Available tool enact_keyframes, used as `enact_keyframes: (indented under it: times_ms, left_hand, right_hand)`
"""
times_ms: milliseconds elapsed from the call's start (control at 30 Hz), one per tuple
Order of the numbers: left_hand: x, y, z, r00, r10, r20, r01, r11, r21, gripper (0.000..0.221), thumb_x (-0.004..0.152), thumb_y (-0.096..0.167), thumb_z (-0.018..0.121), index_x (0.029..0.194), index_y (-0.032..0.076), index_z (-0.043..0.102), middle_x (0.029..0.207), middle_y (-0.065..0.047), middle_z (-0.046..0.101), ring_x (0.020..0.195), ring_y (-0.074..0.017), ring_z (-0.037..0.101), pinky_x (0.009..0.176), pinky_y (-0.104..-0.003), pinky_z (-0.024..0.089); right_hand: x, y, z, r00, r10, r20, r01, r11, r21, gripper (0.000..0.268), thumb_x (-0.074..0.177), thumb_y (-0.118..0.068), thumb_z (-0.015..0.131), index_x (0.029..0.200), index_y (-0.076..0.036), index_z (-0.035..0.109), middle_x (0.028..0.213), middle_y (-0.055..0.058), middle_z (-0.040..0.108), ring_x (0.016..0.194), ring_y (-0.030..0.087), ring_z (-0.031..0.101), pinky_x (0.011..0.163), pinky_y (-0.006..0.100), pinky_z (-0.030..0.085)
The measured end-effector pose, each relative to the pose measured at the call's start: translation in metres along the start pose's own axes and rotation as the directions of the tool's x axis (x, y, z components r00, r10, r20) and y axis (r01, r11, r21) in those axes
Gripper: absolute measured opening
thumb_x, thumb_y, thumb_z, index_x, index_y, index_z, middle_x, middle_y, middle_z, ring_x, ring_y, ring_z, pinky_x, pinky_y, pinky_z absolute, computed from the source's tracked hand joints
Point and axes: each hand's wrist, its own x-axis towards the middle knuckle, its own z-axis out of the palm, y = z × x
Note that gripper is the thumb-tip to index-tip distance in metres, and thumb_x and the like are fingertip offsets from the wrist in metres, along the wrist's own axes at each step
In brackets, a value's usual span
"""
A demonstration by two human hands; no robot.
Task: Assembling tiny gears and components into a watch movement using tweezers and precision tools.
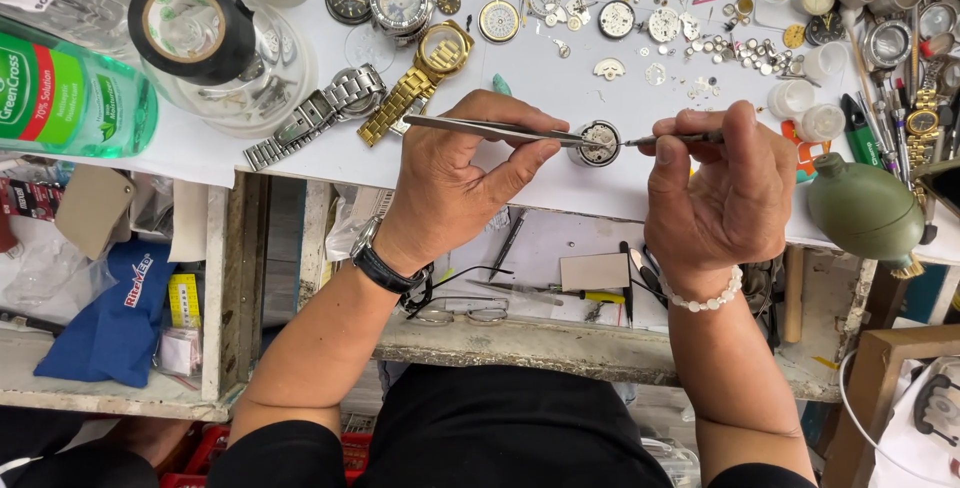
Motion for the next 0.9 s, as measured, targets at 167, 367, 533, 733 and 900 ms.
enact_keyframes:
  times_ms: [167,367,533,733,900]
  left_hand:
    - [-0.0006,-0.0011,0.0002,1.000,0.001,-0.003,-0.001,1.000,0.012,0.014,0.102,0.006,0.073,0.114,0.006,0.064,0.109,-0.008,0.074,0.084,-0.0187,0.073,0.080,-0.031,0.060]
    - [0.0003,0.0017,-0.0001,1.000,-0.017,-0.003,0.017,1.000,-0.008,0.011,0.102,0.006,0.072,0.111,0.005,0.066,0.108,-0.009,0.074,0.090,-0.0208,0.075,0.083,-0.032,0.060]
    - [0.0005,0.0004,0.0000,1.000,-0.011,-0.003,0.011,1.000,-0.001,0.012,0.102,0.006,0.072,0.113,0.006,0.066,0.108,-0.008,0.074,0.088,-0.0196,0.073,0.081,-0.031,0.058]
    - [-0.0017,-0.0008,0.0005,1.000,-0.013,-0.005,0.013,1.000,0.002,0.014,0.102,0.006,0.072,0.114,0.006,0.065,0.109,-0.009,0.074,0.092,-0.0200,0.075,0.082,-0.030,0.059]
    - [-0.0015,-0.0006,0.0001,1.000,0.002,-0.007,-0.002,1.000,0.008,0.016,0.102,0.005,0.074,0.114,0.007,0.064,0.108,-0.009,0.074,0.092,-0.0202,0.075,0.080,-0.029,0.059]
  right_hand:
    - [-0.0005,0.0001,-0.0001,1.000,-0.002,0.010,0.002,1.000,-0.019,0.051,0.109,0.008,0.066,0.153,-0.010,0.047,0.108,0.028,0.053,0.083,0.034,0.067,0.069,0.044,0.070]
    - [-0.0015,0.0004,-0.0010,1.000,-0.008,0.002,0.008,1.000,-0.026,0.048,0.108,0.008,0.067,0.150,-0.007,0.049,0.110,0.029,0.053,0.082,0.034,0.067,0.069,0.045,0.070]
    - [0.0007,0.0016,0.0007,0.999,-0.032,-0.006,0.032,0.999,-0.042,0.047,0.108,0.007,0.068,0.149,-0.006,0.049,0.107,0.030,0.057,0.080,0.034,0.066,0.067,0.043,0.069]
    - [-0.0001,0.0034,-0.0019,0.998,-0.055,-0.007,0.055,0.997,-0.054,0.049,0.105,0.009,0.072,0.147,-0.007,0.052,0.108,0.027,0.058,0.086,0.032,0.066,0.070,0.042,0.068]
    - [0.0001,0.0016,-0.0017,0.999,-0.050,-0.001,0.050,0.997,-0.066,0.048,0.106,0.006,0.072,0.147,-0.008,0.052,0.106,0.029,0.059,0.084,0.032,0.065,0.068,0.041,0.067]
